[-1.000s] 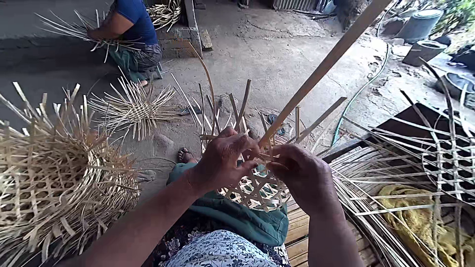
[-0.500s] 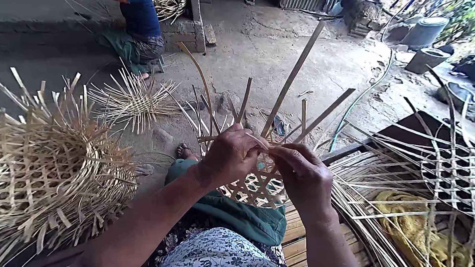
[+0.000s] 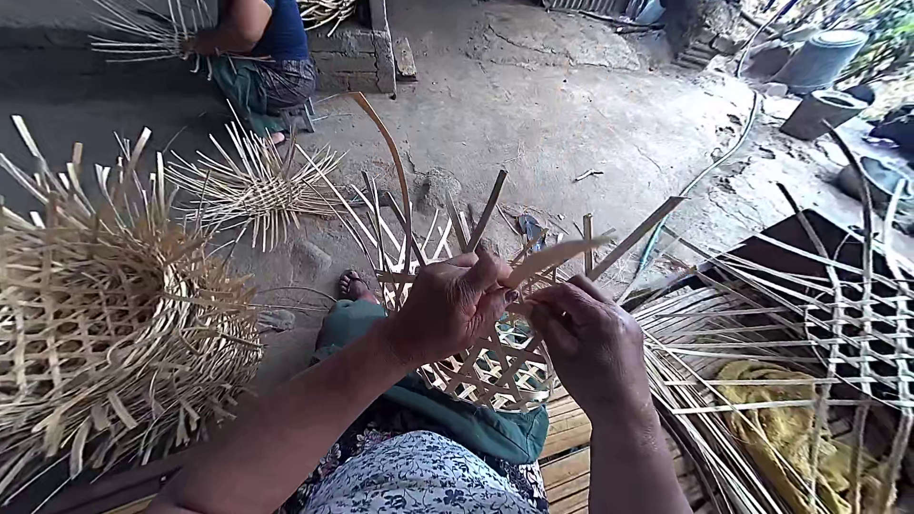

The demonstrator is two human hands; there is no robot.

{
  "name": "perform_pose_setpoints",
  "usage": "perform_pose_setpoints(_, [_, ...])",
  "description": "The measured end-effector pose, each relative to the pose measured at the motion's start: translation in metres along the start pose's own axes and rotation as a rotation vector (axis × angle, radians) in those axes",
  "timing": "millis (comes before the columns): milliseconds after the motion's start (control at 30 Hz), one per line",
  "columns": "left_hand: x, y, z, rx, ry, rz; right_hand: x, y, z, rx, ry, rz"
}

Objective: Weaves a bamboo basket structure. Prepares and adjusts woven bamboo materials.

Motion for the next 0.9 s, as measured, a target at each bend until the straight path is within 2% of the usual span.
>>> perform_pose_setpoints(167, [-0.003,0.000,-0.008,0.077,0.010,-0.116,-0.017,0.008,-0.009,-0.009,-0.070,-0.020])
perform_pose_setpoints(267, [0.003,-0.002,-0.009,0.116,0.139,-0.234,-0.020,0.011,-0.015,-0.027,-0.067,-0.001])
perform_pose_setpoints(333, [0.009,0.007,-0.002,0.032,0.264,-0.289,-0.013,0.013,-0.016,-0.054,-0.044,0.022])
perform_pose_setpoints(367, [0.007,0.013,0.001,-0.009,0.272,-0.291,-0.010,0.013,-0.017,-0.059,-0.036,0.027])
perform_pose_setpoints(467, [-0.013,0.042,0.001,-0.182,0.105,-0.342,-0.004,0.018,-0.019,-0.104,-0.013,0.047])
perform_pose_setpoints(533, [-0.010,0.069,-0.006,-0.333,0.047,-0.356,-0.006,0.031,-0.026,-0.224,0.053,0.158])
perform_pose_setpoints(600, [0.016,0.098,-0.026,-0.501,0.080,-0.313,-0.017,0.049,-0.044,-0.383,0.165,0.334])
perform_pose_setpoints(667, [0.067,0.120,-0.063,-0.658,0.241,-0.286,-0.046,0.066,-0.075,-0.563,0.174,0.416])
perform_pose_setpoints(700, [0.102,0.123,-0.088,-0.729,0.407,-0.332,-0.070,0.069,-0.094,-0.650,0.096,0.449])
perform_pose_setpoints(733, [0.140,0.116,-0.118,-0.781,0.640,-0.406,-0.100,0.065,-0.115,-0.719,-0.059,0.492])
perform_pose_setpoints(767, [0.174,0.097,-0.150,-0.789,0.904,-0.493,-0.131,0.050,-0.135,-0.731,-0.297,0.534])
perform_pose_setpoints(833, [0.214,0.038,-0.210,-0.680,1.338,-0.683,-0.174,-0.006,-0.174,-0.519,-0.846,0.670])
perform_pose_setpoints(867, [0.220,0.009,-0.229,-0.586,1.457,-0.746,-0.179,-0.036,-0.189,-0.406,-1.019,0.762])
perform_pose_setpoints(900, [0.224,-0.017,-0.241,-0.490,1.518,-0.824,-0.175,-0.060,-0.196,-0.336,-1.105,0.854])
Point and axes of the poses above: each hand's wrist, its own z-axis towards the middle knuckle, its own y-axis out of the back of the hand, x = y × z, the point moved 10 cm from there along z, towards the middle knuckle, and after that the axes turned 7 degrees about y, right-handed, at the moved point
